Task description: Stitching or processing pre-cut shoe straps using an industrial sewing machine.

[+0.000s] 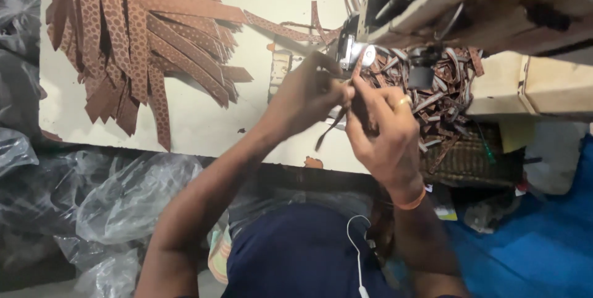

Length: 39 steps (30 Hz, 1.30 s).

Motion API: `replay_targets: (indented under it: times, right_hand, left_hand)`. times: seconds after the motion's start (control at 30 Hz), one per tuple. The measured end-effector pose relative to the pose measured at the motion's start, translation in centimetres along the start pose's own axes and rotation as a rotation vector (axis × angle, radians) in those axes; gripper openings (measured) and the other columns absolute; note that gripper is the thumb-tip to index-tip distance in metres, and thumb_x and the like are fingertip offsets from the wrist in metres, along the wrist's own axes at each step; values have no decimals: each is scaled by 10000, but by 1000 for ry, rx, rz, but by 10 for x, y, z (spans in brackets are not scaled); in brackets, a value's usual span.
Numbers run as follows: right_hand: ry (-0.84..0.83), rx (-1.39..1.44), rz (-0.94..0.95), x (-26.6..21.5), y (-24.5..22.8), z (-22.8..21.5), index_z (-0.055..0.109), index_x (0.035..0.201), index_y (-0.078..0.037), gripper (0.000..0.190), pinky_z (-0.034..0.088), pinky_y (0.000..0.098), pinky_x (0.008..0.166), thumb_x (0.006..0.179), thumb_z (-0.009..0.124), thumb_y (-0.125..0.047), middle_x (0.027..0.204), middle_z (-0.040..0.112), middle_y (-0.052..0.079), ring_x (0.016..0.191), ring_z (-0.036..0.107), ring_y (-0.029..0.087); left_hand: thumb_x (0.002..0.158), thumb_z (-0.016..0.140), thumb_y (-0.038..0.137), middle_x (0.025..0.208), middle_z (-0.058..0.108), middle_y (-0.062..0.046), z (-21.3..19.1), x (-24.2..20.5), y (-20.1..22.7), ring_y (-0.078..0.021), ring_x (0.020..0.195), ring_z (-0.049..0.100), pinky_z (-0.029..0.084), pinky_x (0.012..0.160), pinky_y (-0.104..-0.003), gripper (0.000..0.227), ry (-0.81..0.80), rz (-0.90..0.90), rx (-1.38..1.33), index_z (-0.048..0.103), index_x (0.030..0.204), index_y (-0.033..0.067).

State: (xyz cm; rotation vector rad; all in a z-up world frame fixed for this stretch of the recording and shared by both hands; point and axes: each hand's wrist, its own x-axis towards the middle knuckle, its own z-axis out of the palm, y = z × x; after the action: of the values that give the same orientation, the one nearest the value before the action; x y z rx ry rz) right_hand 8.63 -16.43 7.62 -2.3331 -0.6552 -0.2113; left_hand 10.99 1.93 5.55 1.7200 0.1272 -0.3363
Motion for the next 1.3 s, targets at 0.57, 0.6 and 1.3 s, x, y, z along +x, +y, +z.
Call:
replay_targets:
  times: [0.57, 0.6, 1.3]
  right_hand:
    - [25, 173, 11, 42, 15, 12, 714, 1263, -34, 329, 522, 284, 721, 948, 807, -63, 960, 734, 116, 802, 675, 161]
    - [25, 144, 4, 42, 15, 12, 717, 1248, -31, 331, 524, 285, 720, 933, 813, -60, 940, 727, 120, 800, 677, 163]
    - [81, -11, 6, 42, 16, 10, 724, 1259, -20, 333, 450, 358, 679, 941, 808, -75, 852, 643, 112, 722, 562, 227]
  left_hand:
    - [887, 749, 265, 935, 798, -128, -8, 32, -15, -173, 827, 798, 624, 690, -295, 332, 148, 88, 40, 718, 1103, 14]
    - [890, 749, 265, 945, 799, -131, -8, 33, -19, -169, 841, 800, 630, 701, -296, 334, 164, 103, 24, 712, 1107, 13]
    - [903, 745, 151, 1130, 760, -74, -15, 33, -8, -132, 974, 751, 626, 742, -293, 411, 87, 57, -83, 628, 1284, 49]
